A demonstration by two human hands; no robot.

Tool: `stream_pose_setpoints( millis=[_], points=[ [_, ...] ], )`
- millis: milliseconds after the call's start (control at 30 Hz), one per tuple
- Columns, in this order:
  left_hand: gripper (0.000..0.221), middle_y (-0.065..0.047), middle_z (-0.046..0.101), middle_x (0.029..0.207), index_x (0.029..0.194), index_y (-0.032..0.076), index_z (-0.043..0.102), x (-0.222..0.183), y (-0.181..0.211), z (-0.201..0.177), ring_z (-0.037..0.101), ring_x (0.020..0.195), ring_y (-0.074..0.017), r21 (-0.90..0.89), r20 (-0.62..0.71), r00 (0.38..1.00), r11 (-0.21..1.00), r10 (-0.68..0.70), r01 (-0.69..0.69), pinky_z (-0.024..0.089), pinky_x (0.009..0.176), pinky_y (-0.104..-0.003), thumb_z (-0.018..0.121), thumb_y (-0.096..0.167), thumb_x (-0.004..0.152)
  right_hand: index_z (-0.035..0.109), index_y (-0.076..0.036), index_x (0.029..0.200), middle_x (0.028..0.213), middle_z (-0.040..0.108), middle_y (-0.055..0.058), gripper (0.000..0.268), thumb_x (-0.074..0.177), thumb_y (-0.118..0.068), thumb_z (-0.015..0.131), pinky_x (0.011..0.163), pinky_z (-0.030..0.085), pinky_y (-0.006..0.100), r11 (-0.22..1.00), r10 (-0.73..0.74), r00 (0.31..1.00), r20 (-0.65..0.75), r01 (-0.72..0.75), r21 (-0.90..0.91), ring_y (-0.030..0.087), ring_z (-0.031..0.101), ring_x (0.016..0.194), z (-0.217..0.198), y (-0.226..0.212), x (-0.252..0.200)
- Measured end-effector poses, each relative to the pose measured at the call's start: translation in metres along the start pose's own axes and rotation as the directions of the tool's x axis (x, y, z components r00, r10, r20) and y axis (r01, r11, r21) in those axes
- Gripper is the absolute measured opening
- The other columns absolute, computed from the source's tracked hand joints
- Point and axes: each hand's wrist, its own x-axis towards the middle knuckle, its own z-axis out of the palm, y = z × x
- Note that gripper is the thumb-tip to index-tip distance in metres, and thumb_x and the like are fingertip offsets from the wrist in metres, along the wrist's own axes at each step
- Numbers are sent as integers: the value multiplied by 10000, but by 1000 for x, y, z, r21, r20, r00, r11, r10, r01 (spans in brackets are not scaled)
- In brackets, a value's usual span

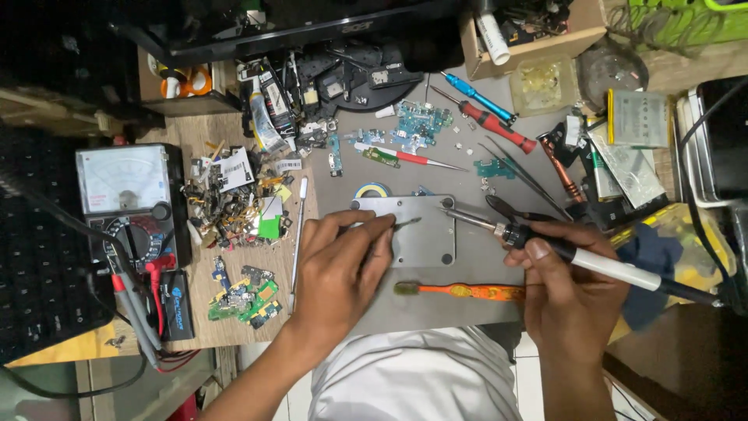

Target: Soldering a small electronic component onto a circuit board using tweezers and a soldering iron.

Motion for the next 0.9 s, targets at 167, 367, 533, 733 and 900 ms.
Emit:
stream_pose_setpoints(
  millis=[167, 367, 533, 733, 900],
  points=[
    [109, -16, 757, 955, 1074, 88, 735, -2, 8, -2, 660, 1057, -267, 74, -18, 996, 994, -85, 86, 378, 831, -379, 718, 87, 967, 651, 18, 1078, 977, 690, 162, 162, 922, 15, 697, 733, 635, 301, 999, 51, 998, -28, -51, -6, 223, 693, 680, 3, -1, -4],
    [166, -20, 702, 1041, 1134, 103, 748, -1, 14, -5, 588, 1004, -252, 145, -46, 990, 980, -130, 135, 365, 809, -384, 728, 162, 981, 658, -15, 1083, 957, 676, 132, 156, 929, -5, 684, 733, 638, 280, 997, 54, 998, -22, -55, -58, 206, 686, 687, 3, -1, -7],
    [314, -67, 659, 1076, 1261, 104, 717, -7, 7, 3, 565, 1016, -284, 158, 4, 993, 981, -118, 115, 394, 818, -413, 758, 244, 983, 650, -4, 1082, 909, 652, 130, 154, 930, 15, 658, 758, 639, 315, 995, 60, 998, -31, -62, -77, 201, 681, 690, 4, 3, -7],
    [199, -61, 620, 1042, 1178, 113, 733, -2, 4, 3, 523, 940, -301, 168, 14, 997, 983, -82, 79, 377, 754, -424, 738, 196, 998, 607, 21, 1114, 1145, 662, 168, 217, 926, -17, 709, 792, 672, 362, 992, -42, 999, -8, 41, -120, 241, 685, 754, 5, 7, -11],
    [222, -51, 619, 1010, 1147, 82, 743, -2, 4, 1, 563, 967, -290, 224, 6, 1000, 974, -17, 15, 383, 745, -430, 790, 225, 983, 628, 27, 1133, 1184, 684, 237, 212, 929, 62, 674, 809, 668, 336, 971, -83, 996, 25, 87, -222, 284, 734, 740, 4, 12, -15]
  ],
)
